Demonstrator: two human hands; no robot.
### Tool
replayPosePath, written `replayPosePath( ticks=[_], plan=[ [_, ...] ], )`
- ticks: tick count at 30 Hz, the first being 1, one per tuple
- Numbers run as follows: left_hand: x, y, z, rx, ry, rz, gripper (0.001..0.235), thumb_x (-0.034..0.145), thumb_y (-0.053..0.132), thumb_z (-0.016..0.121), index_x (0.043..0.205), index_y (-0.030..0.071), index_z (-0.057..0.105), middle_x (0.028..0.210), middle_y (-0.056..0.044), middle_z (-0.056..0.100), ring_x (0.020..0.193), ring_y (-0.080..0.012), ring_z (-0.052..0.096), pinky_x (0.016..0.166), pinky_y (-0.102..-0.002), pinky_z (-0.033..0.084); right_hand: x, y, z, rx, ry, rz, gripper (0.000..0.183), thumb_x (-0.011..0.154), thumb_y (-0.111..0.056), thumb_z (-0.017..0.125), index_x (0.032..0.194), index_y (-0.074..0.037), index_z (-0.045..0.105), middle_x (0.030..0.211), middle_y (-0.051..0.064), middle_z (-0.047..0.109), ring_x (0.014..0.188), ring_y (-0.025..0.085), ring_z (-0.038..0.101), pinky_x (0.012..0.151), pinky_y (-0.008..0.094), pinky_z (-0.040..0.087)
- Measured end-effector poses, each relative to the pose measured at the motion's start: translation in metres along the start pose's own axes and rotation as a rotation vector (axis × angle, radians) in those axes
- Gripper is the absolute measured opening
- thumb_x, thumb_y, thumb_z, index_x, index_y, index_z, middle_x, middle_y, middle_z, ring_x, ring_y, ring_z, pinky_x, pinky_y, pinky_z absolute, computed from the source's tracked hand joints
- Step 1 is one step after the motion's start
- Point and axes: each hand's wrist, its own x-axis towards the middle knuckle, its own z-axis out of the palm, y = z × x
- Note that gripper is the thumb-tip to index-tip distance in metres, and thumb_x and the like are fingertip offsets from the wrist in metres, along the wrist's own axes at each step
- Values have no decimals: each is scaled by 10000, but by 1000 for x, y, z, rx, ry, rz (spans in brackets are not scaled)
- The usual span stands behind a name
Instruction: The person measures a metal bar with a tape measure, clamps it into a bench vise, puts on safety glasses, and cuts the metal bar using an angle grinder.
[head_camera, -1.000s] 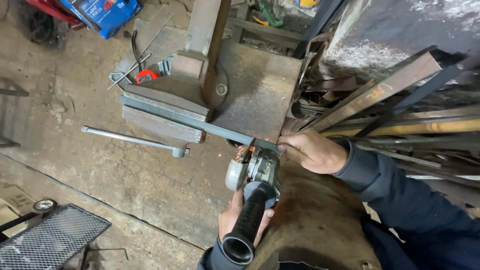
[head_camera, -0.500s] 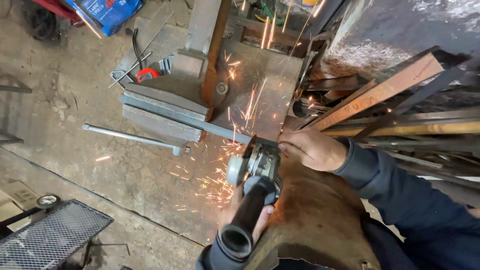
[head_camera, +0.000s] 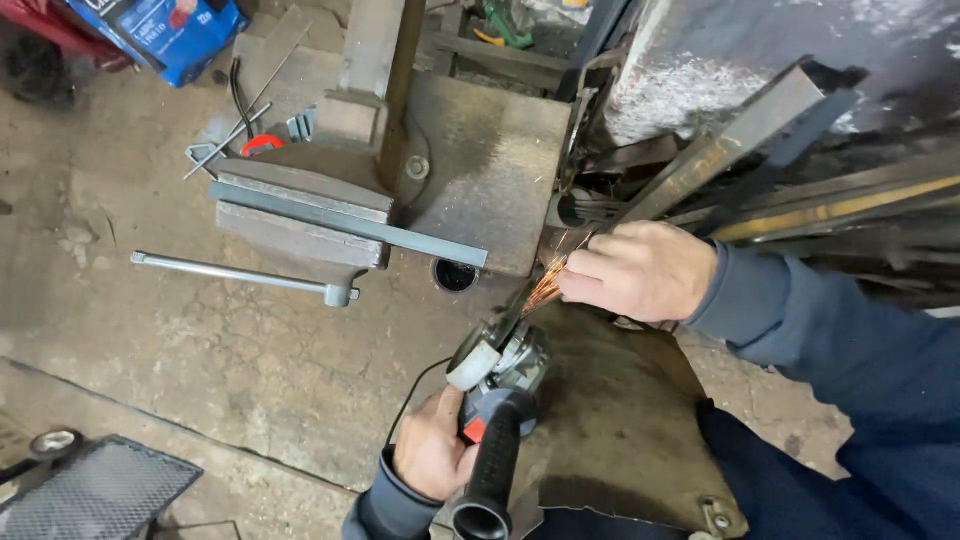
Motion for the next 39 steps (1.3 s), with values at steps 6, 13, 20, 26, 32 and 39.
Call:
replayPosePath(
  ticks=[6,13,20,26,32,39],
  plan=[
    [-14,-11,-8,-62,-98,76,611,849,307,711,1324,-46,555,892,-273,672,796,-485,660,680,-482,543,3,-21,-7,-33,-53,-47,176,818,-192,656,969,-105,638,834,24,529,713,186,580,560,327,490],
    [-33,-21,-21,-100,-178,81,739,794,330,817,1377,-30,539,922,-247,705,818,-441,710,701,-440,575,6,-52,2,41,-60,16,153,880,-204,650,977,-86,634,819,54,517,715,213,584,583,345,501],
    [-75,-63,-12,-104,-129,-137,747,713,403,890,1248,-22,587,848,-193,752,792,-397,762,662,-407,600,-35,-53,97,317,-140,700,213,985,-244,589,942,-50,666,850,108,643,748,332,646,640,442,517],
    [-99,-74,-7,-177,45,-154,706,766,375,848,1279,-36,589,897,-192,762,816,-354,781,677,-368,598,-28,-15,170,572,17,899,328,1043,-271,494,917,-36,686,745,109,676,656,266,671,658,418,541],
    [-77,-50,-15,-229,110,-390,725,702,372,850,1266,-5,594,872,-167,787,817,-309,806,689,-357,613,-18,22,203,319,-437,982,531,1113,-409,464,880,0,709,720,166,665,619,287,647,688,407,570],
    [-36,-47,-11,-142,119,-331,692,704,392,878,1208,-5,620,857,-181,761,815,-324,788,679,-368,620,-4,-74,116,402,-529,706,496,907,-578,588,809,-126,767,720,130,734,606,300,698,584,473,570]
  ],
)
